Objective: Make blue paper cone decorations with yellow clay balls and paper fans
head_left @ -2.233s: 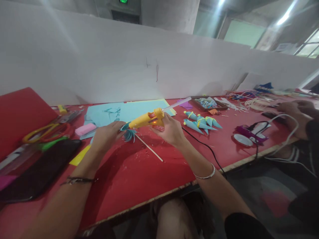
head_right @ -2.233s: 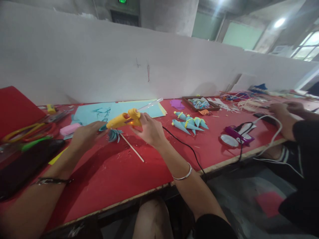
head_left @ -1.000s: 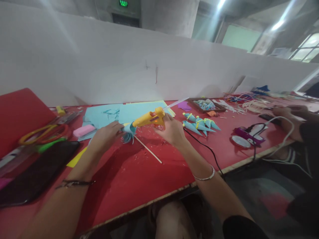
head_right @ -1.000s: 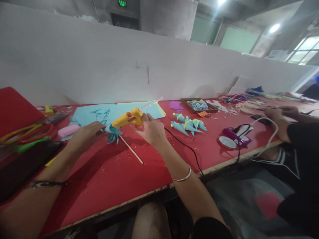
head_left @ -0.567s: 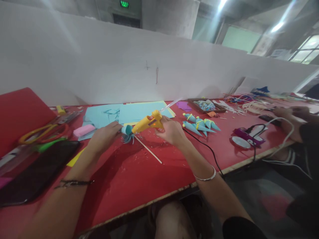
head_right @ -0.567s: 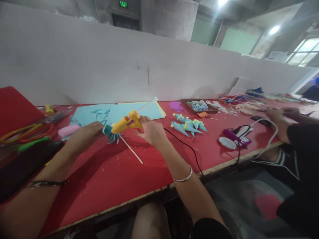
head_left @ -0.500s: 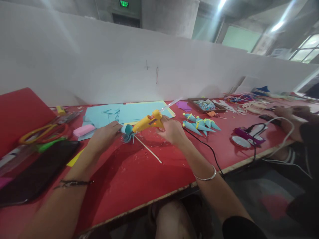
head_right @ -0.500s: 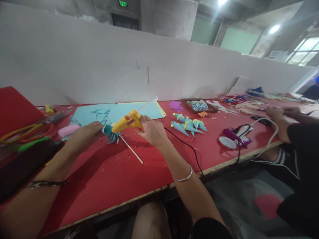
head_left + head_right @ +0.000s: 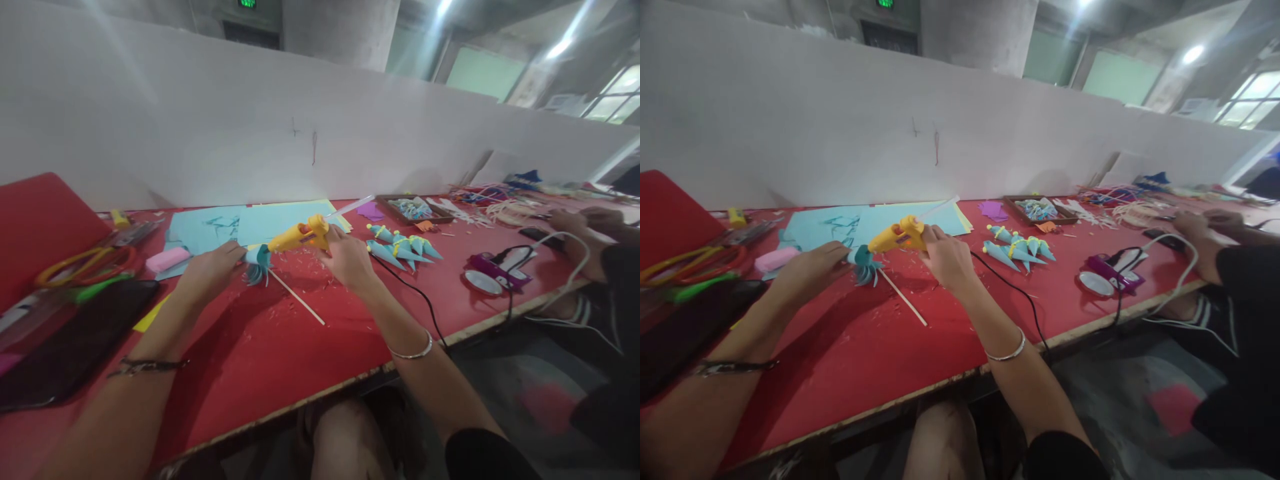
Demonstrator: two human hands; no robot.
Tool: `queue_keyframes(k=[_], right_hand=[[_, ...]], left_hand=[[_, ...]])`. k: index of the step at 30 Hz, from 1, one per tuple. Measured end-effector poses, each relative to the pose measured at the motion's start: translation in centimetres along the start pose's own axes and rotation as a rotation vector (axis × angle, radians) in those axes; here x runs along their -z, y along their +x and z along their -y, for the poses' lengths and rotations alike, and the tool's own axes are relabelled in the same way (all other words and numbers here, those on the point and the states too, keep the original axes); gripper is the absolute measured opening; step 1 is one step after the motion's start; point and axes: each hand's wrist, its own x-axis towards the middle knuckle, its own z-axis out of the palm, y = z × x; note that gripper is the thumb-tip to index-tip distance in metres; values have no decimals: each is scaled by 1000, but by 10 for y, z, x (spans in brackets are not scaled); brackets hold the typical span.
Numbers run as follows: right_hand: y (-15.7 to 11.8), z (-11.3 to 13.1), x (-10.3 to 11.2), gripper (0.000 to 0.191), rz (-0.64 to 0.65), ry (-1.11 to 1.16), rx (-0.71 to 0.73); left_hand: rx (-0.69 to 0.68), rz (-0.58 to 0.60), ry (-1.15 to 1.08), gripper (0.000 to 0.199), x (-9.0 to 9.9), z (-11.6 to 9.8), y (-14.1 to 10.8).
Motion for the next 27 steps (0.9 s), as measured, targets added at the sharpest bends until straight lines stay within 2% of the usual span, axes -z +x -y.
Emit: queue_keyframes(k=[9,18,22,27], right_hand=[[0,-2,-4,34,-112,49,-39],[2,-13,-3,41,-210,86,-169],[5,-29,-13,44,-130,88,-241],[8,-55,-37,45,45,138,-301]], left_hand=[[7,-31,-20,17,0,0,0],[-66,-88,-155,14,-3,1,1],[-101,-136,-256,15,-4,-1,2],[-103,-214,-339,18,-7,-3,1]])
